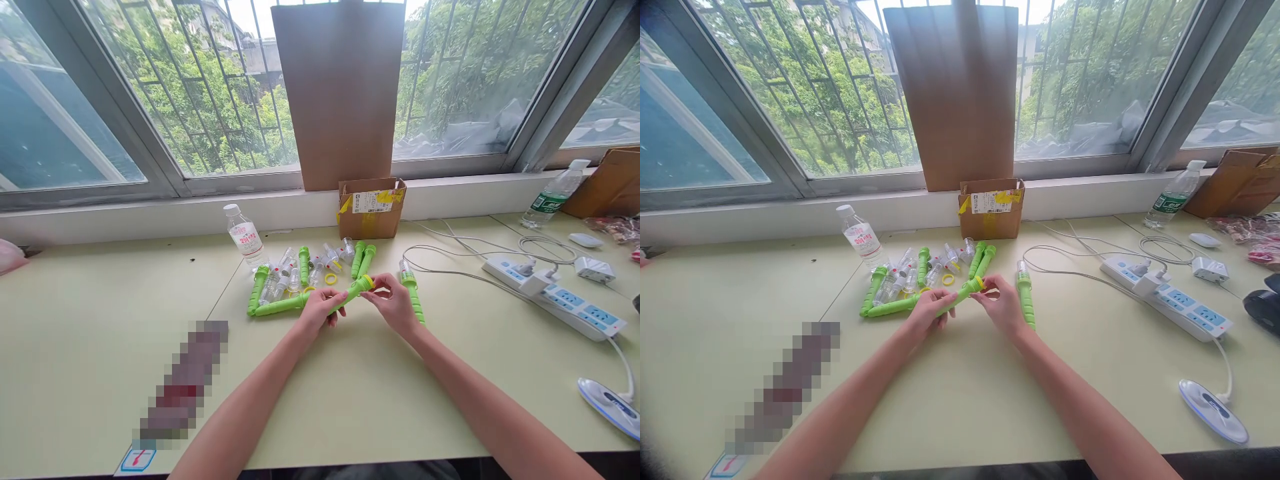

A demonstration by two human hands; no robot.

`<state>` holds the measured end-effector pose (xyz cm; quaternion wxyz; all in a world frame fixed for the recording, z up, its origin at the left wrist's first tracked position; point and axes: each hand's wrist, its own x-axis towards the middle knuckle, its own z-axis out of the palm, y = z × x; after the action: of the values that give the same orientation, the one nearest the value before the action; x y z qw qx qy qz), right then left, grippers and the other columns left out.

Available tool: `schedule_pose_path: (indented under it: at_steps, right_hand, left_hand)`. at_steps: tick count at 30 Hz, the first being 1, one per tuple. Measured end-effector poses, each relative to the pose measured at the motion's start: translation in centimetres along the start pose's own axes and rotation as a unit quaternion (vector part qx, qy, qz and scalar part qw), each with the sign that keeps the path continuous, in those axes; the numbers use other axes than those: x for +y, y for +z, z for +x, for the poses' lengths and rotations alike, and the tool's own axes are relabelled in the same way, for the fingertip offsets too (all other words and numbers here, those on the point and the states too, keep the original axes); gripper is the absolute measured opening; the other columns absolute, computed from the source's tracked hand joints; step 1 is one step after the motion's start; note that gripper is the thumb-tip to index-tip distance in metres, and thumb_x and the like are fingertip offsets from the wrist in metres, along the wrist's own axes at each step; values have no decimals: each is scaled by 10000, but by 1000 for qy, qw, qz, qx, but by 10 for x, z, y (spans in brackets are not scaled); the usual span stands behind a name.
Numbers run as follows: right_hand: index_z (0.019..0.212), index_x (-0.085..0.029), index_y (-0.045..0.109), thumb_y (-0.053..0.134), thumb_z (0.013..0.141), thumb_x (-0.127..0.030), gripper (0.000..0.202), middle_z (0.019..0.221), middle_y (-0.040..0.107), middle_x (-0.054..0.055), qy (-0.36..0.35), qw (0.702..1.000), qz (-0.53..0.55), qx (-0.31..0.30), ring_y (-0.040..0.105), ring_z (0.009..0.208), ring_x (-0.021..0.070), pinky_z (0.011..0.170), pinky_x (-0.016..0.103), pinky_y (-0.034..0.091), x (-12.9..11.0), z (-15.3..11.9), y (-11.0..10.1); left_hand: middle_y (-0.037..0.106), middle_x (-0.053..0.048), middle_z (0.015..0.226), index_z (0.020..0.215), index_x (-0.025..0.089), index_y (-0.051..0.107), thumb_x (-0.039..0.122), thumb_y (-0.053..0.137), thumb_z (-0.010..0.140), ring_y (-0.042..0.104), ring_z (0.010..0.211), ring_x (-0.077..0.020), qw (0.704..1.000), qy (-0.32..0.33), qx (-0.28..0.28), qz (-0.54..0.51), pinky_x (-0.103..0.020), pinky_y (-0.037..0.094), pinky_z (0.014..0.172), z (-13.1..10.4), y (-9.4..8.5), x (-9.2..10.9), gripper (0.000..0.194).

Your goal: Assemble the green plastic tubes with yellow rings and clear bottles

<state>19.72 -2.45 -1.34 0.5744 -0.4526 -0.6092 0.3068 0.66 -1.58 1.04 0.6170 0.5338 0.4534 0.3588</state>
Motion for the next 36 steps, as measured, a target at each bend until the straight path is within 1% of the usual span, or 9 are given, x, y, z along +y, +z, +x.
schedule_pose_path:
  at_steps: [7,13,16,19,21,23,26,31,36]
  right_hand:
    - [886,-243,432,728,714,-399,376,1018,601,40,-14,998,57,-24,623,946,201,764,394,612,-4,-1,1]
    - [843,-228,451,713,728,-418,344,963,624,37,-19,999,44,-1,656,847,187,775,405,609,-1,-1,3]
    - [833,-223,469,723,712,-438,354,928,632,37,-13,999,34,11,665,809,192,746,403,614,1,-1,2]
    - [823,-222,473,730,697,-457,371,927,635,42,-1,999,40,18,671,802,198,745,410,613,2,0,2]
    - [827,-223,469,731,690,-473,387,956,642,52,3,999,47,22,675,802,202,751,418,610,1,0,2]
    - [833,-223,467,733,681,-490,406,982,650,62,5,998,52,25,678,802,205,751,423,608,-1,0,2]
    - [832,-218,476,735,674,-496,412,984,651,65,6,998,50,28,678,787,200,748,419,609,-2,0,2]
    - [837,-217,488,739,687,-459,379,935,630,47,0,999,46,23,662,814,198,739,405,613,-1,0,1]
    - [877,-217,481,734,694,-450,389,951,609,33,-6,999,51,-11,649,862,189,780,401,608,-1,0,1]
  left_hand:
    - [621,-12,573,717,150,539,541,621,747,426,310,-53,998,-25,-38,-33,-189,258,332,-1,2,1,401]
    - [626,-19,595,812,141,581,566,582,771,462,337,-66,997,-40,-65,-14,-193,295,353,-2,-2,6,427]
    - [647,-40,642,809,137,606,599,550,776,494,369,-80,998,-15,-47,50,-203,324,367,-2,0,5,466]
    - [634,-14,635,791,150,611,606,544,772,427,336,-54,993,30,-10,110,-197,273,345,-2,6,3,462]
    - [619,17,606,839,167,603,560,633,723,391,333,-40,990,59,18,124,-185,260,350,-2,11,1,411]
    - [625,25,606,862,179,582,494,712,670,408,357,-42,989,74,37,124,-173,273,360,-3,14,-1,392]
    - [647,6,643,828,174,554,463,711,682,423,370,-44,990,76,35,111,-169,303,361,-4,14,-2,359]
    - [659,-26,697,821,159,580,504,661,716,486,408,-64,991,78,29,103,-175,336,358,-4,12,-3,370]
    - [641,-21,687,811,147,605,518,651,719,526,455,-82,992,70,22,99,-176,349,367,-3,8,-1,385]
